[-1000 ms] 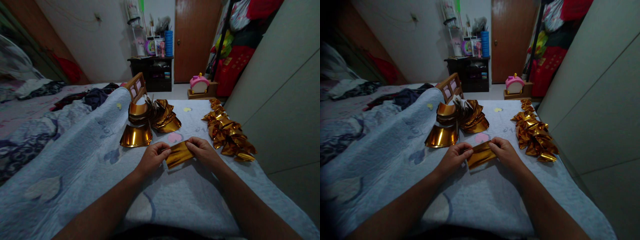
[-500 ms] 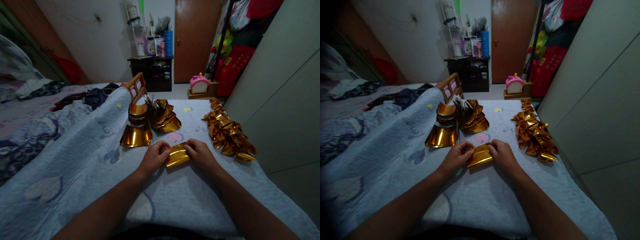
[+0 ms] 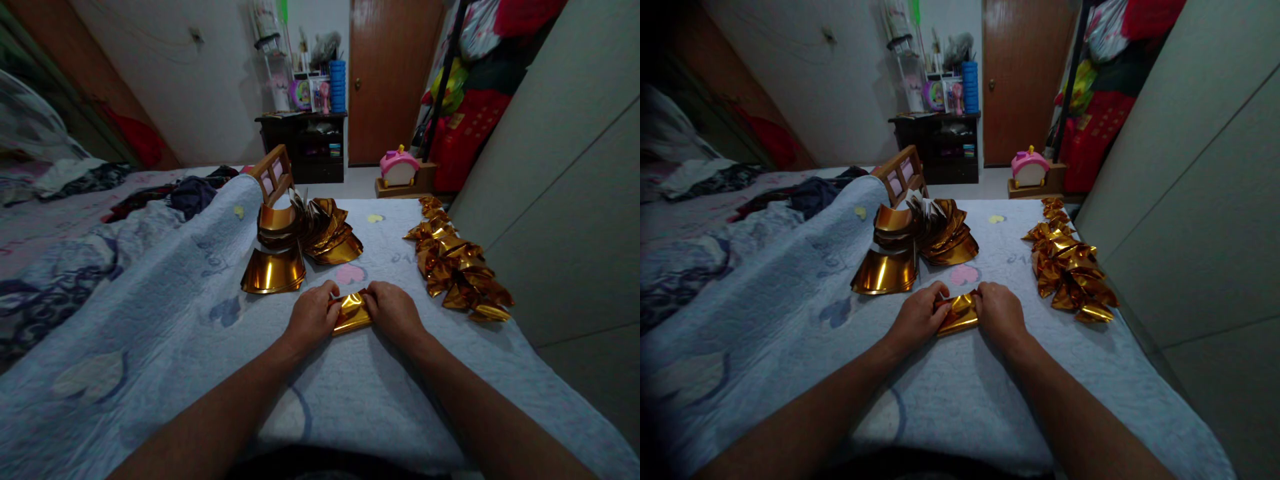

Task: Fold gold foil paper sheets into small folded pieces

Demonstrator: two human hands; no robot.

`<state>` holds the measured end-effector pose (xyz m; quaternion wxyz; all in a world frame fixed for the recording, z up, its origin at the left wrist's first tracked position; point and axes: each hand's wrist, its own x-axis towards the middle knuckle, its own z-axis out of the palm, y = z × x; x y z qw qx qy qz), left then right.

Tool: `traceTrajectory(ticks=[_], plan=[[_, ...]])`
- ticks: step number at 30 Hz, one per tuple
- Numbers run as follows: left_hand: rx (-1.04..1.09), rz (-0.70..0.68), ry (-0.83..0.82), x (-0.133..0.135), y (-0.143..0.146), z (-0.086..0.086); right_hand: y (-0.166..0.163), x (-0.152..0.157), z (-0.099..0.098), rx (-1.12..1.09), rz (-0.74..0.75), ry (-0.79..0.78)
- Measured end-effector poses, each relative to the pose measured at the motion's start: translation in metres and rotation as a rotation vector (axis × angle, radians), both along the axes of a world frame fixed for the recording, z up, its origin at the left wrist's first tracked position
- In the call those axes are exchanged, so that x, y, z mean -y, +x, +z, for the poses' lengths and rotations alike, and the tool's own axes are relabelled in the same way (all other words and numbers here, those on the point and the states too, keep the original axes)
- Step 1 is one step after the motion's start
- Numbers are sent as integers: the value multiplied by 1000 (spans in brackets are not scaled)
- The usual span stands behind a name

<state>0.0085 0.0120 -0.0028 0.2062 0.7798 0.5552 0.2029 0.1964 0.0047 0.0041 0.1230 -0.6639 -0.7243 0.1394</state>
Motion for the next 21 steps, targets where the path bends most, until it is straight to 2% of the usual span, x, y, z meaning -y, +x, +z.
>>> traceTrajectory(ticks=[8, 12, 14, 21], plan=[[25, -102, 192, -6, -3, -6, -3, 1, -1, 25, -40, 5], [50, -280, 102, -8, -2, -7, -4, 2, -2, 36, -91, 10], [57, -320, 51, -9, -3, -6, -4, 3, -2, 38, -90, 15], [69, -401, -25, -8, -8, 7, -1, -2, -7, 29, 99, 130]])
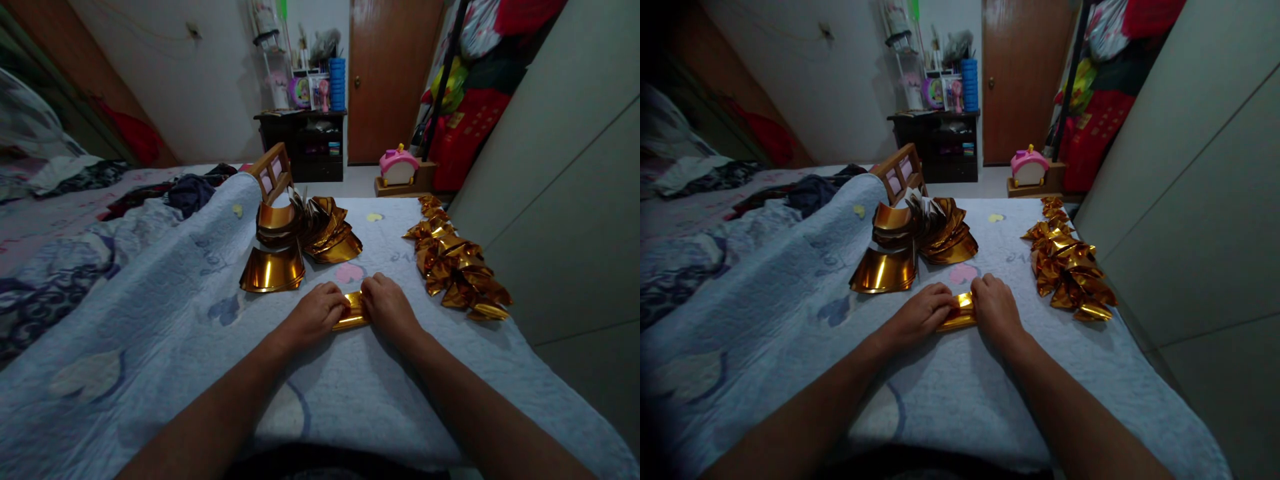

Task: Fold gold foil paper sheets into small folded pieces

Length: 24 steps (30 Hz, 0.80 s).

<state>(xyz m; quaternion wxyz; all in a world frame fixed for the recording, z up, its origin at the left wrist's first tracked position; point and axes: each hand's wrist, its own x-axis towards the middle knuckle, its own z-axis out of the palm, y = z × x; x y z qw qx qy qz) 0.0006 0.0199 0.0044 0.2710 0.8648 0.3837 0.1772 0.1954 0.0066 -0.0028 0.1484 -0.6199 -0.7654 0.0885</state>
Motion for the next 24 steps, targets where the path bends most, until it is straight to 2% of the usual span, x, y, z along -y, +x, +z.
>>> traceTrajectory(ticks=[4, 7, 11, 18, 24], plan=[[-62, -1, 19, 5, 1, 4, 3, -5, -9, -59, 170, 13], [-96, 9, 26, 7, 2, 2, 5, -6, -13, -94, 226, 3], [-130, 25, 32, 9, 2, -2, 4, -1, -9, -110, 225, -1], [-198, 37, 64, 10, 1, -10, 1, 11, 6, 16, 205, -33], [-271, 10, 46, 12, -3, -7, -1, 19, 8, 86, 213, -11]])
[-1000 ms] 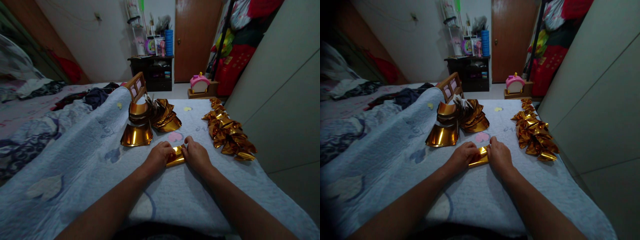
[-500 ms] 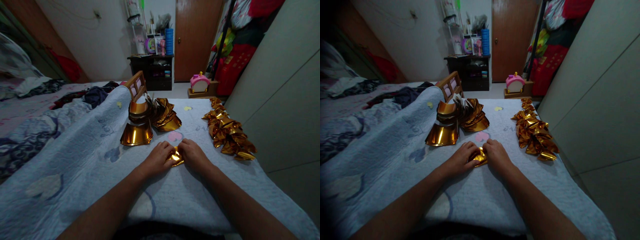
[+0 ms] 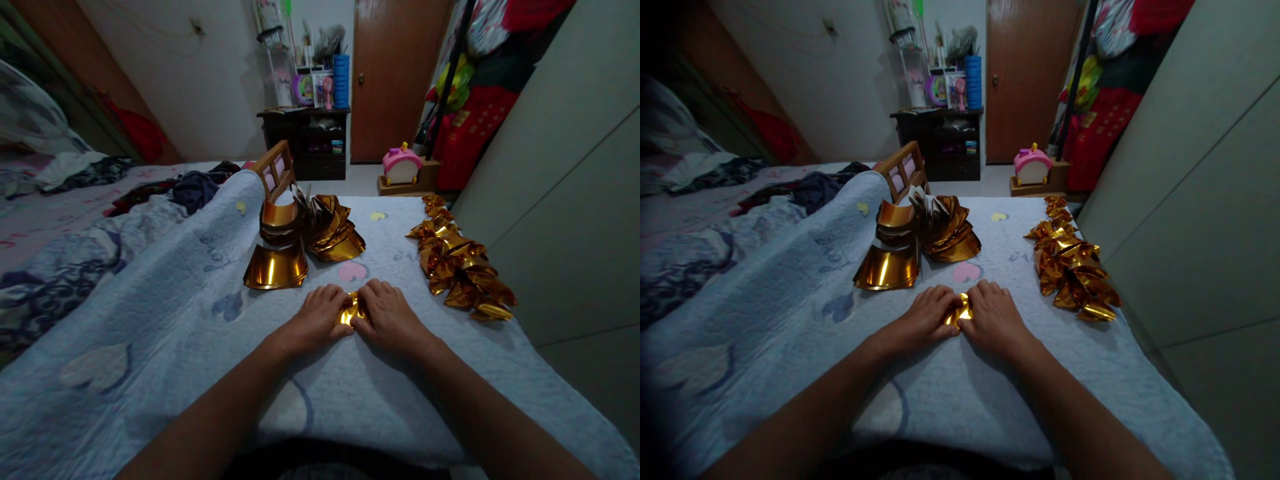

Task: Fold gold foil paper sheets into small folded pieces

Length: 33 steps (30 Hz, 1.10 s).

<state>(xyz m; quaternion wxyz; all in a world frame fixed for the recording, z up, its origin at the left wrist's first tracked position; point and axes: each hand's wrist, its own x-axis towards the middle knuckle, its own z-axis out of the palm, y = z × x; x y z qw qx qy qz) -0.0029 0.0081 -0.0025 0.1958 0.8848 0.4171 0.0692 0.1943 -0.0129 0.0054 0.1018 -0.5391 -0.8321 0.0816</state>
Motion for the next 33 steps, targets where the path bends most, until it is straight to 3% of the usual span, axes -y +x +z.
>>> traceTrajectory(ticks=[12, 25, 33], plan=[[0, -17, -34, -4, -2, 3, 1, 1, -2, -7, -47, 10], [8, -12, -90, -2, -3, 9, 43, -15, -7, 1, -140, -84], [67, -33, -60, 0, -5, 7, 70, -19, -17, -87, -76, -50]])
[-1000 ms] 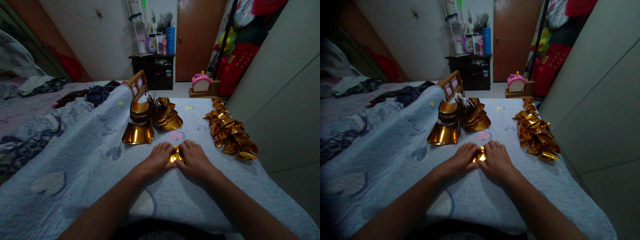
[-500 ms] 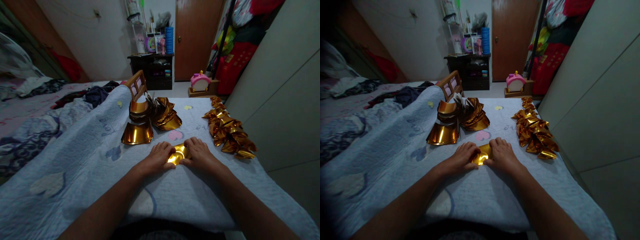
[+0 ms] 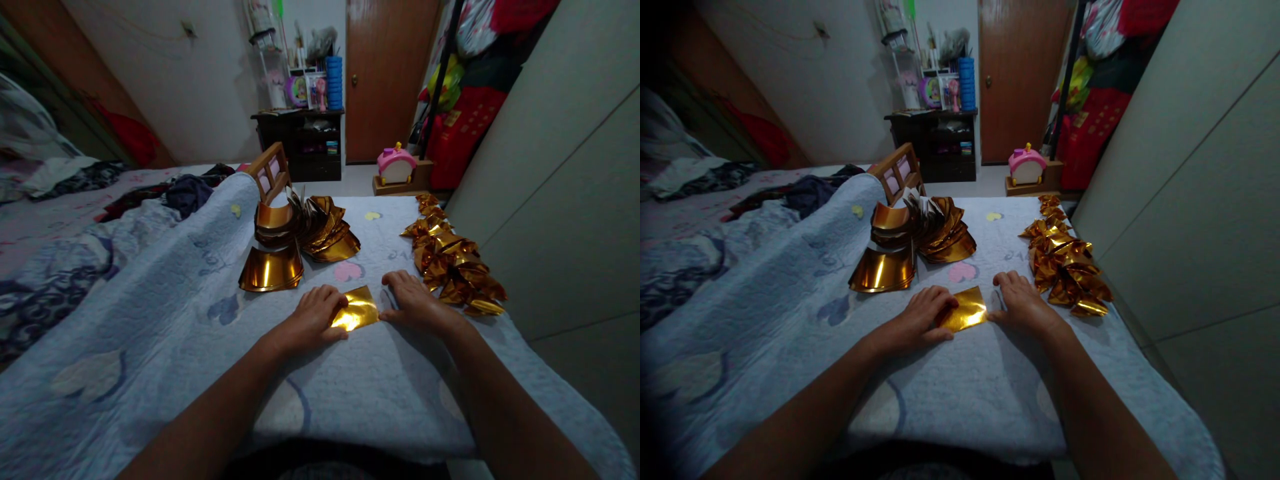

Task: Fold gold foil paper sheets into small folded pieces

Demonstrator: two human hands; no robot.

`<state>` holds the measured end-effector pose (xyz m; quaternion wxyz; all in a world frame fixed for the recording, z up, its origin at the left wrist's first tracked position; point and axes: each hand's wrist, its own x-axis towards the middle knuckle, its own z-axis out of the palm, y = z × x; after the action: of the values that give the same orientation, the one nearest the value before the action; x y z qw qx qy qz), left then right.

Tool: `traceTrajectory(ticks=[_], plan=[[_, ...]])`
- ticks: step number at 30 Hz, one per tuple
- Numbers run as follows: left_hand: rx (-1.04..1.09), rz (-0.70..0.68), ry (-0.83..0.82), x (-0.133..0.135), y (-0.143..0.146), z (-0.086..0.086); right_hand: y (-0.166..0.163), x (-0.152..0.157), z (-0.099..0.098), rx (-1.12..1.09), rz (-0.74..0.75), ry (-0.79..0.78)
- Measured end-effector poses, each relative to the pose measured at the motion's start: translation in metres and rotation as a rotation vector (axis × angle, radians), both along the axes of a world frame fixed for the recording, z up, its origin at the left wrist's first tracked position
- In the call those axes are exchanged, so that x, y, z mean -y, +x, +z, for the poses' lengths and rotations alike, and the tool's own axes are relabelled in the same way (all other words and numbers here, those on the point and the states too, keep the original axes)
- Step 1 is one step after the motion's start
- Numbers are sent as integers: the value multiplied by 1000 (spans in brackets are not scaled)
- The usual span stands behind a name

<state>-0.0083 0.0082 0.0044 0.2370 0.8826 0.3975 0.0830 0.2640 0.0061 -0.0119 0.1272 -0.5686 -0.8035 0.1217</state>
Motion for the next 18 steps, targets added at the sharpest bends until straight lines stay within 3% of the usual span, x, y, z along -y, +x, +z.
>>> traceTrajectory(ticks=[5, 11, 18], plan=[[30, -20, -1, 3, -3, 3, 6, -2, 10, -73, 33, -42], [67, -28, 18, 3, -4, 0, -19, 5, 33, -200, 175, -40], [116, -25, 82, 4, -2, 2, -42, 11, 26, -143, 325, -114]])
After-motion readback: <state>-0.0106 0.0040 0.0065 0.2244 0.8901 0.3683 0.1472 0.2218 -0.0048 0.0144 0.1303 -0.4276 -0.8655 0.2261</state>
